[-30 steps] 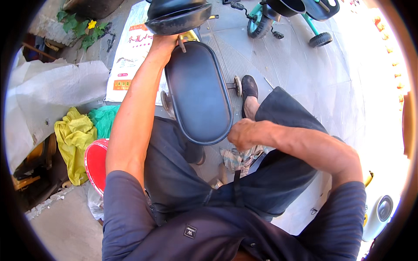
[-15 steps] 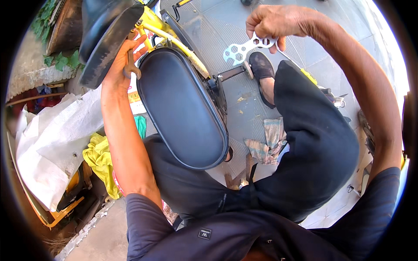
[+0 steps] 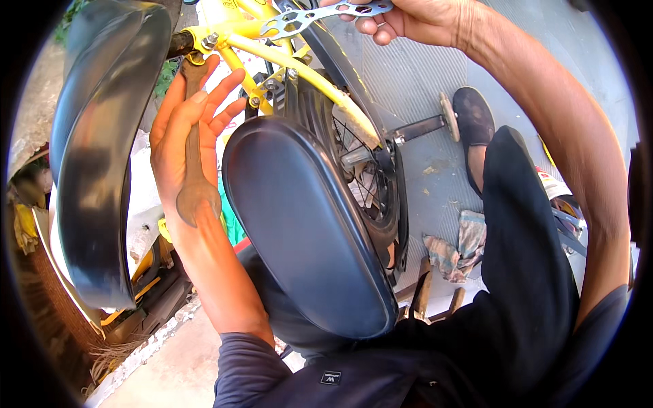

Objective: The person is repairing a yellow bicycle, specifically focusing on the seat post area. They use a wrench and a multi-tool to tighten bolts and adjust the seat post clamp. The person also briefly handles a smartphone while sitting on a low stool.

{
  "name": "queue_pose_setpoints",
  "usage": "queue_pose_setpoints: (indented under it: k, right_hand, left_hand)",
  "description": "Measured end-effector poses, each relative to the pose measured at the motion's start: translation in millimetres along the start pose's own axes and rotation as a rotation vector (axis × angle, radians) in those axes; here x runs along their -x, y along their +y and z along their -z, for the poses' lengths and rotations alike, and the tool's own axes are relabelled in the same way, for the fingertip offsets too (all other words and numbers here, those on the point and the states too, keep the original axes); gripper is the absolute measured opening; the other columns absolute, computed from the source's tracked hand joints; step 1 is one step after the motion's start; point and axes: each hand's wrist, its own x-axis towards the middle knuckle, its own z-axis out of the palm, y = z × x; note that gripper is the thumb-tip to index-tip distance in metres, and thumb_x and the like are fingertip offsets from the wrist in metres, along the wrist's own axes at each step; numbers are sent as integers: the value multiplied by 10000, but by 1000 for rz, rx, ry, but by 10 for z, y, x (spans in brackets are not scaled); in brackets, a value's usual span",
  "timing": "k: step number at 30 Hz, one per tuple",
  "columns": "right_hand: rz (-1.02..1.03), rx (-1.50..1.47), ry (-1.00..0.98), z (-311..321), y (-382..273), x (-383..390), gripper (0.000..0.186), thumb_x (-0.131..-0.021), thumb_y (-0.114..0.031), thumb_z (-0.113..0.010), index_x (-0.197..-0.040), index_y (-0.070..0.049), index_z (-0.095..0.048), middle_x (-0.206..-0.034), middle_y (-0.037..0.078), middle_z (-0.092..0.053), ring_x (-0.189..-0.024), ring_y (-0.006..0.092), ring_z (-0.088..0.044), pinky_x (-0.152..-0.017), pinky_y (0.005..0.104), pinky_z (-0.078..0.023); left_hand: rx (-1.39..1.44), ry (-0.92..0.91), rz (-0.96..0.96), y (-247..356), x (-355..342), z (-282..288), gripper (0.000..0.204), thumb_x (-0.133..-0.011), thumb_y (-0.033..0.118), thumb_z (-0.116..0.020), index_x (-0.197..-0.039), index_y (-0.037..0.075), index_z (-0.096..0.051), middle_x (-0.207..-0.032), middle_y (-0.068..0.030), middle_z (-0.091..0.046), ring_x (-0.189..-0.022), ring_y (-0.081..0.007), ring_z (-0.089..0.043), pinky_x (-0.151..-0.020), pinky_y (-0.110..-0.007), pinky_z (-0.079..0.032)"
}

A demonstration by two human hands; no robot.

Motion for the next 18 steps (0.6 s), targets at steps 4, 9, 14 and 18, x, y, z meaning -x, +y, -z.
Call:
queue_pose_setpoints:
  k: [4, 9, 14, 18]
  right_hand:
    - [42, -224, -62, 25, 185, -173, 207, -916, -161, -564, -1036, -1, -620, -773, 31, -635, -626, 102, -616, -514, 255, -529]
    - [37, -296, -102, -78, 386, -243, 204, -926, -214, -619, -1018, -32, -625, -769, -1, -619, -625, 65, -563, -548, 212, -495]
    - [63, 126, 91, -246, 479, -55, 282, -827, -209, -745, -1051, -53, -673, -769, -30, -614, -602, 25, -545, -554, 162, -520]
    - [51, 332, 109, -194, 556, -38, 287, -805, -260, -750, -1023, -80, -697, -786, -20, -620, -713, 55, -552, -573, 212, -468]
  left_hand:
    - [-34, -22, -19, 35, 22, 1, 530, -871, 144, -496, -1346, -82, -429, -1308, -215, -522, -1146, -346, -582, -885, -365, -503]
    - [18, 74, 132, 28, -52, 6, 533, -874, 143, -493, -1356, -72, -416, -1326, -214, -508, -1148, -354, -580, -882, -371, -505]
    - [48, 63, 94, 31, -2, 9, 538, -866, 138, -495, -1361, -59, -416, -1322, -208, -511, -1140, -359, -585, -875, -372, -511]
    - [54, 111, 151, 29, -49, -25, 548, -863, 145, -499, -1362, -62, -411, -1324, -203, -509, -1139, -364, -584, -869, -367, -514]
